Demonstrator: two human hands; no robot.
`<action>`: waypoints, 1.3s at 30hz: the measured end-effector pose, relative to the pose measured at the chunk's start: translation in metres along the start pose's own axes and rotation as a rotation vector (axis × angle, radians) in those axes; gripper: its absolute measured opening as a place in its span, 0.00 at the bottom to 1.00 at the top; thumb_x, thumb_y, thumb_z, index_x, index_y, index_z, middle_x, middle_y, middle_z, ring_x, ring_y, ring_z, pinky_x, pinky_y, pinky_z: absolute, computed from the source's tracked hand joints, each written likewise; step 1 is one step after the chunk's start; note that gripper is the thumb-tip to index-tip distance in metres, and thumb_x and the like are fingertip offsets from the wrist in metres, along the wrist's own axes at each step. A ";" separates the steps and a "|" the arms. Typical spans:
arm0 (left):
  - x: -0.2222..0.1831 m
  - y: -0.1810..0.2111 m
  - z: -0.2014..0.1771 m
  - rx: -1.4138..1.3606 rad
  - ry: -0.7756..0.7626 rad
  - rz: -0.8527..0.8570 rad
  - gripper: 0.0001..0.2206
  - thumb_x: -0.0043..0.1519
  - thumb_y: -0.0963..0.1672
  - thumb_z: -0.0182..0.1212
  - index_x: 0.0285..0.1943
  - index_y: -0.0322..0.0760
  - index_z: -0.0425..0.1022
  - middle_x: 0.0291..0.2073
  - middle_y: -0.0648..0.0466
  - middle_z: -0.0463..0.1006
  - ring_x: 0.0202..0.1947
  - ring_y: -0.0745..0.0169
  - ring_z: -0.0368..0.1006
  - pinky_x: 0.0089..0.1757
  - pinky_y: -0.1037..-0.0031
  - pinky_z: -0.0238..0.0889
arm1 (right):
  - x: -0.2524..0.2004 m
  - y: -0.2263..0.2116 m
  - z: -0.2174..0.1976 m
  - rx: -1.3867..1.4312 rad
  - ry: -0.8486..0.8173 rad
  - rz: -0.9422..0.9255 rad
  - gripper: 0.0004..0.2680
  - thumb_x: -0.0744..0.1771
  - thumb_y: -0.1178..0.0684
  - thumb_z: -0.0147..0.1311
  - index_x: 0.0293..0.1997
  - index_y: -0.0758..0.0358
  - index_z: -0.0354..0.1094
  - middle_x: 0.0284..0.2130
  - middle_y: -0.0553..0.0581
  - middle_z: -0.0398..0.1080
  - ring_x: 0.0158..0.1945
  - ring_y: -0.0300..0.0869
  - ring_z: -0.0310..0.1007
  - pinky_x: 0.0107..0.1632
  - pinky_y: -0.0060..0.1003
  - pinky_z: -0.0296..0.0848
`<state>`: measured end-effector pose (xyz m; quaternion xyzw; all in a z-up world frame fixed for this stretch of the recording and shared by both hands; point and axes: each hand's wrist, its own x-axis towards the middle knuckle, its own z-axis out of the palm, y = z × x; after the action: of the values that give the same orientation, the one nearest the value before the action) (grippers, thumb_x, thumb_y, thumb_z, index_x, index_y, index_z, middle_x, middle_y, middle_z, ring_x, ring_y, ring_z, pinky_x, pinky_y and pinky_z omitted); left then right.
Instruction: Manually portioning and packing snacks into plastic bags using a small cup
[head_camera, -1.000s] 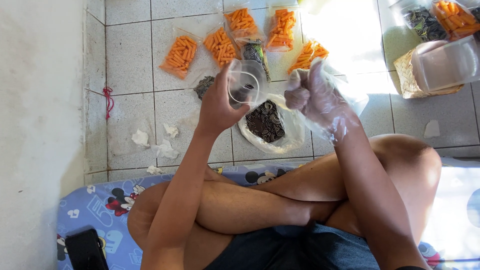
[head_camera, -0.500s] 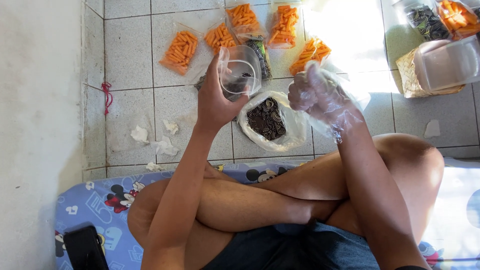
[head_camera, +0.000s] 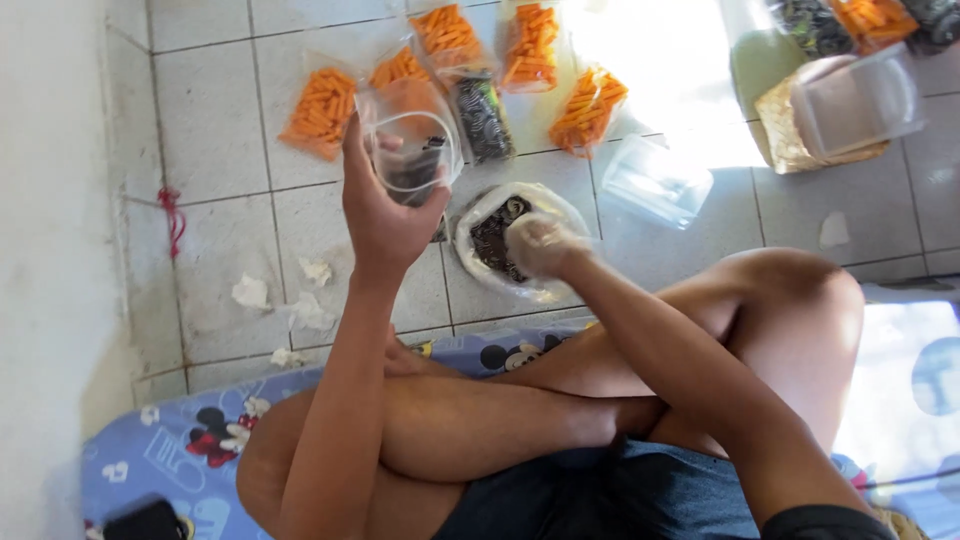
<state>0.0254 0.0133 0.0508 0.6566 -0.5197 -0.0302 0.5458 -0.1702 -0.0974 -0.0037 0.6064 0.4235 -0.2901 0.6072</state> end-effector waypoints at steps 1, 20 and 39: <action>0.001 0.004 0.002 0.034 0.002 -0.060 0.45 0.55 0.39 0.78 0.78 0.42 0.48 0.50 0.46 0.74 0.50 0.49 0.78 0.41 0.63 0.81 | 0.014 -0.009 0.000 -0.063 -0.045 0.045 0.13 0.72 0.56 0.38 0.54 0.74 0.68 0.20 0.53 0.65 0.17 0.31 0.57 0.17 0.25 0.57; 0.013 0.028 0.013 0.083 -0.075 -0.075 0.40 0.48 0.45 0.73 0.71 0.29 0.61 0.47 0.41 0.78 0.48 0.41 0.79 0.44 0.52 0.74 | 0.166 -0.100 -0.021 -0.757 -0.361 0.403 0.05 0.68 0.56 0.48 0.34 0.58 0.68 0.39 0.51 0.75 0.39 0.41 0.76 0.37 0.31 0.69; 0.004 0.014 0.012 0.278 -0.234 -0.078 0.42 0.48 0.47 0.70 0.74 0.29 0.58 0.53 0.37 0.74 0.51 0.31 0.76 0.48 0.46 0.71 | 0.300 -0.201 0.036 1.465 0.565 1.304 0.23 0.68 0.43 0.44 0.64 0.76 0.60 0.36 0.60 0.77 0.63 0.61 0.66 0.76 0.59 0.50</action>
<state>0.0110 0.0045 0.0583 0.7374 -0.5529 -0.0552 0.3840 -0.1967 -0.1035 -0.3660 0.9877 -0.1431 0.0630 0.0047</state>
